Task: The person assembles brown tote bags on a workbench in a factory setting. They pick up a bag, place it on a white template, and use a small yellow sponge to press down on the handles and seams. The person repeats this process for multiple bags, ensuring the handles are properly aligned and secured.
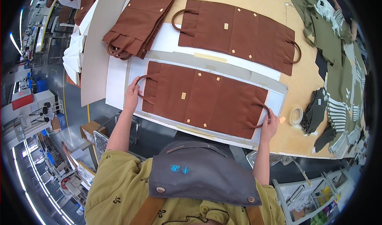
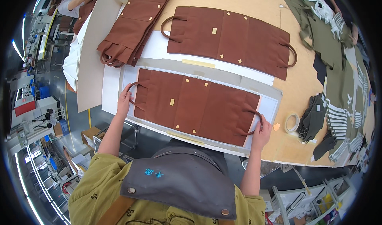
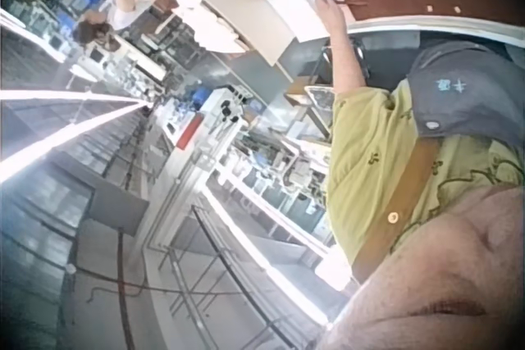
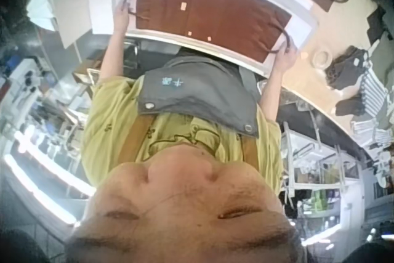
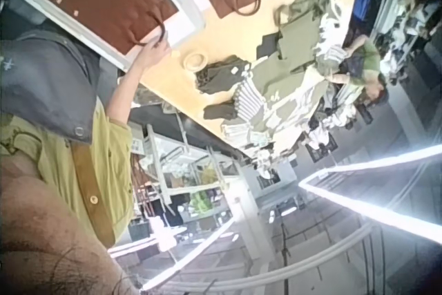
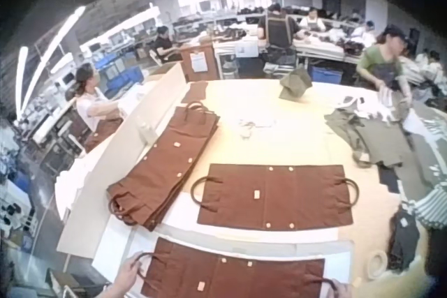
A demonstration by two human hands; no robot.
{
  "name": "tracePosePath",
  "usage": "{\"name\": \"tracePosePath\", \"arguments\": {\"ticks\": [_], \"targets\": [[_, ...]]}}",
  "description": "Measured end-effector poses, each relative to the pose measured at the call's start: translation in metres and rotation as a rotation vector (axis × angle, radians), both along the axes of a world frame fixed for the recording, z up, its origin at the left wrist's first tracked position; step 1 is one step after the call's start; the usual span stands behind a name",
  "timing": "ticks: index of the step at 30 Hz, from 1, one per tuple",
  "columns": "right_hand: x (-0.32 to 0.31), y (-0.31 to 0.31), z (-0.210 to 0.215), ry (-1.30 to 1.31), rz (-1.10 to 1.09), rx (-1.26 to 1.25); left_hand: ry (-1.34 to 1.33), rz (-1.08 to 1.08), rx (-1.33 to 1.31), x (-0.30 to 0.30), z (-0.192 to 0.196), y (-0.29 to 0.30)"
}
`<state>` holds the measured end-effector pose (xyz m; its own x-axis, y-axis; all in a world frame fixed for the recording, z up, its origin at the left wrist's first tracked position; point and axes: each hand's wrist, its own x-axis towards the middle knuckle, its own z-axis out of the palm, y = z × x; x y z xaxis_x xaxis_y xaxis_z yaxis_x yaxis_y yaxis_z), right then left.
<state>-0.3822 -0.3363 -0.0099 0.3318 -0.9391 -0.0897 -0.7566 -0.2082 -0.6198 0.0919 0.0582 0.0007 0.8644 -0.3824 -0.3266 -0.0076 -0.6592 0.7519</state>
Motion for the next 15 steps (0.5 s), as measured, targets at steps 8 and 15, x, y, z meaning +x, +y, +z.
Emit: {"name": "tracePosePath", "arguments": {"ticks": [8,15], "targets": [[-0.0036,-0.0017,-0.0060,-0.015,0.036,-0.075,-0.001,-0.010,0.009,0.0023,0.0017,0.0002],[-0.0014,0.0010,-0.0004,0.014,0.010,-0.002,0.043,-0.004,0.010,0.0043,0.0004,0.0005]]}}
